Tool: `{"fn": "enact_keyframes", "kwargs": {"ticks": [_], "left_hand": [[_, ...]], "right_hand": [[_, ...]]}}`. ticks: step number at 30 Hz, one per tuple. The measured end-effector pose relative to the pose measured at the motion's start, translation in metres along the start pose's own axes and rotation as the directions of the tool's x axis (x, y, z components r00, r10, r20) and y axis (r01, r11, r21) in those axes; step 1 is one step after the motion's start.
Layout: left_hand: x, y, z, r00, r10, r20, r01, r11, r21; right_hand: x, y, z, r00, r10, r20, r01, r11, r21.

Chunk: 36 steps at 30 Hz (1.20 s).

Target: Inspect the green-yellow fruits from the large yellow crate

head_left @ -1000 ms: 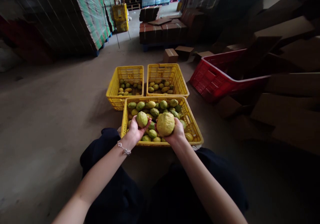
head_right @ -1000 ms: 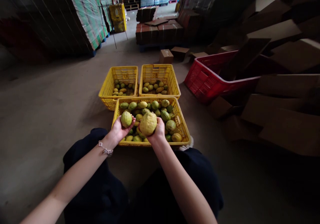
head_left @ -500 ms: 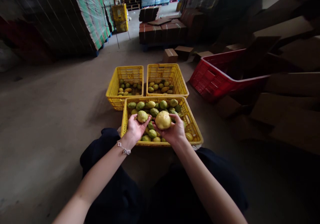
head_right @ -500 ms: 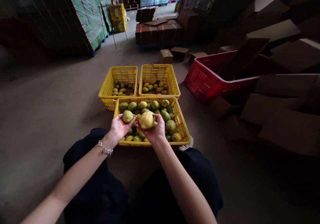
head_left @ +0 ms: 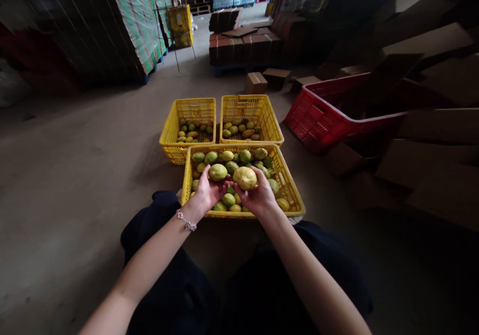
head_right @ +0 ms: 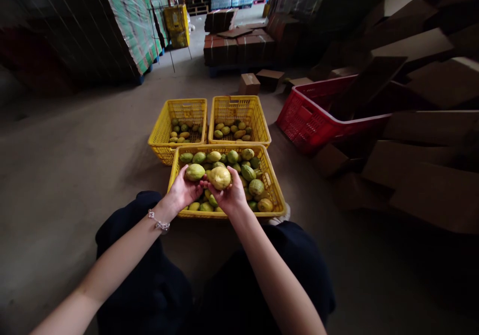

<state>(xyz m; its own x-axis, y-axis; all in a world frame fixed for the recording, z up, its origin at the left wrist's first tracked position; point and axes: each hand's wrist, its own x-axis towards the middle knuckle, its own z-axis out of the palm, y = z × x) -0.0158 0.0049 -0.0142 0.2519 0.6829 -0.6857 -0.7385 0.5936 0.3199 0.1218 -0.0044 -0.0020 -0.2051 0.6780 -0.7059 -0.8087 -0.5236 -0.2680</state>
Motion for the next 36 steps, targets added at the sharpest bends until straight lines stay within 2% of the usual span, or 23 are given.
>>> {"fn": "enact_keyframes", "kwargs": {"ticks": [4,10,19,28,33,36], "left_hand": [[0.0001,-0.0004,0.0001,1.0,0.001,0.01,-0.001,1.0,0.017],[0.0002,-0.0014,-0.0003,0.998,0.022,0.06,-0.025,0.998,0.05],[-0.0006,-0.0042,0.0035,1.0,0.024,0.018,-0.025,0.999,0.041],[-0.0002,-0.0074,0.002,1.0,0.008,-0.009,-0.007,0.994,0.107],[0.0011,-0.0065,0.0026,0.999,0.052,-0.008,-0.051,0.989,0.137],[0.0008,-0.0068,0.0032,0.988,0.152,-0.016,-0.148,0.977,0.157]], "right_hand": [[-0.0023,0.0019,0.0019,1.0,0.013,-0.009,-0.013,1.0,-0.025],[0.0015,0.0004,-0.0005,0.998,-0.062,-0.032,0.061,0.998,-0.028],[-0.0021,0.0013,0.0018,0.998,-0.036,-0.052,0.032,0.997,-0.066],[0.0029,0.003,-0.0033,0.999,0.008,-0.051,-0.014,0.994,-0.106],[0.0009,0.0001,-0.002,1.0,0.005,-0.024,-0.008,0.993,-0.121],[0.0006,-0.0065,-0.0029,0.998,-0.063,0.015,0.064,0.985,-0.159]]}}
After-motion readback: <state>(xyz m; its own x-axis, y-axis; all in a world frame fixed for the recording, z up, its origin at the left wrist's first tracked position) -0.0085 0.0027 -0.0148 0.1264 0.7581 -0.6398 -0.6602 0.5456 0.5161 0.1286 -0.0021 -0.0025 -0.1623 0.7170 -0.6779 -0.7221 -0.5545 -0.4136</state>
